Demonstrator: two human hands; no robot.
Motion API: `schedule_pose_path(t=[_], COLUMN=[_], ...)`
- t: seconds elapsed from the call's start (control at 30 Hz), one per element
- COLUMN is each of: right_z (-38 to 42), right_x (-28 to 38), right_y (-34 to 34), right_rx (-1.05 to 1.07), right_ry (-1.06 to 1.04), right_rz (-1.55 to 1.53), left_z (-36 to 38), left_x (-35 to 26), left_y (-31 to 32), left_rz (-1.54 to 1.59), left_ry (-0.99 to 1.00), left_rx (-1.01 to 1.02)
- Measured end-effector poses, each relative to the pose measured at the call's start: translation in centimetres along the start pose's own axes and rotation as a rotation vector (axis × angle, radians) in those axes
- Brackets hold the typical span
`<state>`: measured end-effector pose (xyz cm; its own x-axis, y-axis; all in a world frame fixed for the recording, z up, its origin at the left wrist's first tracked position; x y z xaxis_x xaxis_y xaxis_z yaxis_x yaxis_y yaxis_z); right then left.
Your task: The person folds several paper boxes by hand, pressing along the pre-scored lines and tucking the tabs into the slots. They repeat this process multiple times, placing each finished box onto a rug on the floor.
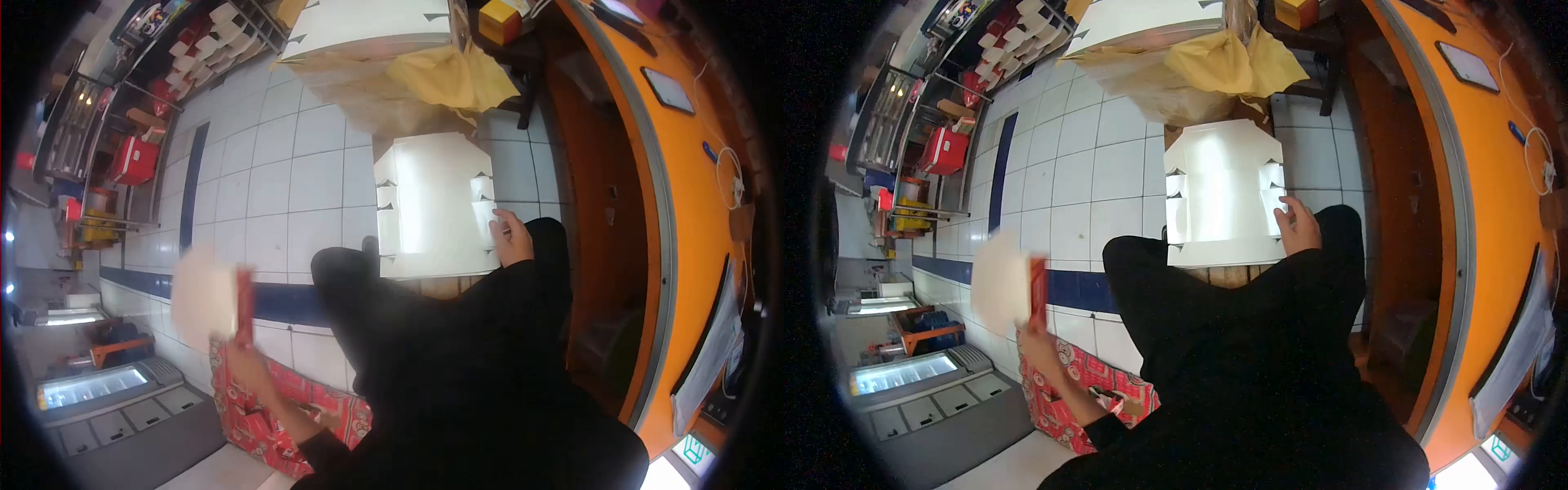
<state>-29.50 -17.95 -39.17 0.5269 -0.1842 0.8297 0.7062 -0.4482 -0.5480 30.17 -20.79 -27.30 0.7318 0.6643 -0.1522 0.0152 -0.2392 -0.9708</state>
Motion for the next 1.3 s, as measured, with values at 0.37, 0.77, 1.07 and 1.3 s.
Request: schedule_pose_path(t=[0.37, 0.77, 1.07, 1.3], right_z=[0.9, 2.2, 1.4, 1.0], right_x=[-2.8, -4.3, -4.7, -3.0], right_y=[2.8, 3.2, 3.1, 1.7], right_rx=[0.165, 0.123, -0.02, -0.047], right_ry=[0.224, 0.073, -0.02, 0.206], right_rz=[0.41, 0.413, 0.274, 0.069], left_z=[3.5, 18.4, 18.7, 16.8], left_x=[1.6, -26.5, -26.1, -26.8], left_y=[5.2, 13.8, 13.7, 13.3], left_rz=[0.071, 0.144, 0.355, 0.705], left_ry=[-0.143, 0.551, 0.596, 0.251], left_rx=[0.233, 0.703, 0.461, 0.931])
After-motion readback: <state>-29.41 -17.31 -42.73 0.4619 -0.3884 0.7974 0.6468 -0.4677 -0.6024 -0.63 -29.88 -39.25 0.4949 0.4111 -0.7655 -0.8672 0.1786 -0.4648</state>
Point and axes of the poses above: each hand's wrist, its own z-axis away from the middle knuckle, its own y-axis out of the palm, x = y × z, the point moved 4 cm from there along -z, towards the middle knuckle, and after that the axes turned 15 degrees about -y, right-handed, at the moved point
